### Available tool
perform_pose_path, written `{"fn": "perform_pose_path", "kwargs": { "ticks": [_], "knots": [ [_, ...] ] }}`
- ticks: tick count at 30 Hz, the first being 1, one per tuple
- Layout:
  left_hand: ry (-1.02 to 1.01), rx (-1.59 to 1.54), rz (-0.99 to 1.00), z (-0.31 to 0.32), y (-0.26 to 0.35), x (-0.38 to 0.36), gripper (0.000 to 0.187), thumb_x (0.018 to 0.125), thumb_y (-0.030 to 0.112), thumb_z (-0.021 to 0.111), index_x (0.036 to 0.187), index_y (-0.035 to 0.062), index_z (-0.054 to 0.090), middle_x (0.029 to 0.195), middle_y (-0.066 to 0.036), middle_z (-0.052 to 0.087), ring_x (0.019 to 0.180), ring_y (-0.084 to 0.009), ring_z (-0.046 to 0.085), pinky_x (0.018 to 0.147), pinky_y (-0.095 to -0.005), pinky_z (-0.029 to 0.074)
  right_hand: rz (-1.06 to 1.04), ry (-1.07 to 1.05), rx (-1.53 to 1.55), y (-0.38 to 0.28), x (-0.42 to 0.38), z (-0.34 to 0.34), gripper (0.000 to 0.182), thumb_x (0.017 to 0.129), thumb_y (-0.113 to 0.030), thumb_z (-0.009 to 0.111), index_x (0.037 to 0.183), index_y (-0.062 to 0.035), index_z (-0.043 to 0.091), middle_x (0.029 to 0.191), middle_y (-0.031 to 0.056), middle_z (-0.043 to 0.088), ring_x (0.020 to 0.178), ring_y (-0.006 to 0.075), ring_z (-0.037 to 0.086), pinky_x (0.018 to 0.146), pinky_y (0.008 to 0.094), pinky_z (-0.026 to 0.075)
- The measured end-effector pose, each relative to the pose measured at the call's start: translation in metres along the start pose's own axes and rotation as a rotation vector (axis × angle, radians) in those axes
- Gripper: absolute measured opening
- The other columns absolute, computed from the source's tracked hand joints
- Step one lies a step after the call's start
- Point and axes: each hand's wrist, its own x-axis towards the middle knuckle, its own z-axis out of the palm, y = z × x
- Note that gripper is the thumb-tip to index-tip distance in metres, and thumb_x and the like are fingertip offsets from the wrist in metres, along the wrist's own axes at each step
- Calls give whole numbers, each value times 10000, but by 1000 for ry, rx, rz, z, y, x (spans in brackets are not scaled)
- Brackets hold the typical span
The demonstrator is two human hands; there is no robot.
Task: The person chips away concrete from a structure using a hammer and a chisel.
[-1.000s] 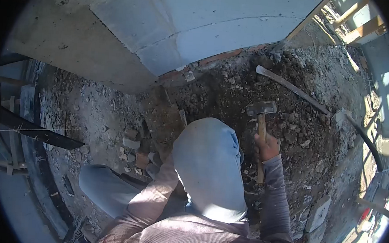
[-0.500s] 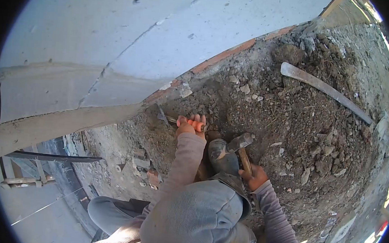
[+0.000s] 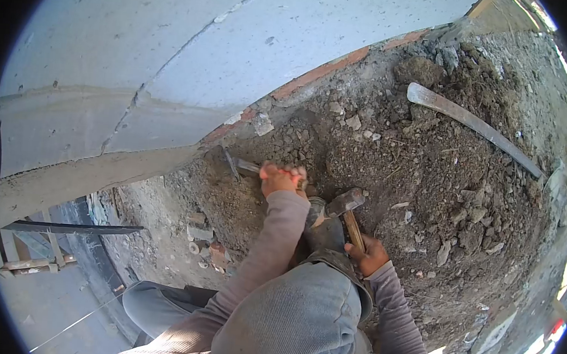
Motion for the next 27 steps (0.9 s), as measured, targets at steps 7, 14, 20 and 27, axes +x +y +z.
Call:
{"fn": "perform_pose_path", "kwargs": {
  "ticks": [7, 14, 20, 27],
  "knots": [
    [-325, 6, -1115, -18, 34, 3, 191, 965, 258, 550, 888, 85, 526, 683, 10, 493, 483, -79, 424, 445, -214, 383, 74, -36, 128, -4, 0, 6, 267, 910, -255, 645, 790, -35, 553, 574, 8, 519, 447, 103, 497, 413, 279, 393],
    [-483, 291, -783, -50, 12, -41, 368, 977, 448, 522, 1091, 103, 465, 734, -38, 501, 508, -98, 424, 509, -255, 424, -22, 68, 11, -11, -4, 11, 271, 949, -258, 585, 790, -39, 556, 553, -3, 515, 421, 91, 507, 401, 264, 395],
    [-453, 199, -587, -100, 19, -17, 311, 983, 382, 532, 1092, 98, 467, 894, -79, 563, 791, -195, 559, 794, -411, 522, -130, 180, -417, 28, 12, 8, 407, 889, -375, 597, 821, 26, 606, 664, 175, 627, 609, 313, 627, 600, 428, 485],
    [-502, 83, -534, -61, 56, -31, 187, 975, 153, 547, 1126, 83, 463, 1319, -196, 524, 1262, -356, 497, 1033, -592, 443, -9, 257, -409, -16, -7, 22, 408, 857, -370, 594, 804, 33, 618, 717, 220, 631, 686, 356, 625, 653, 453, 463]
  ]
}}
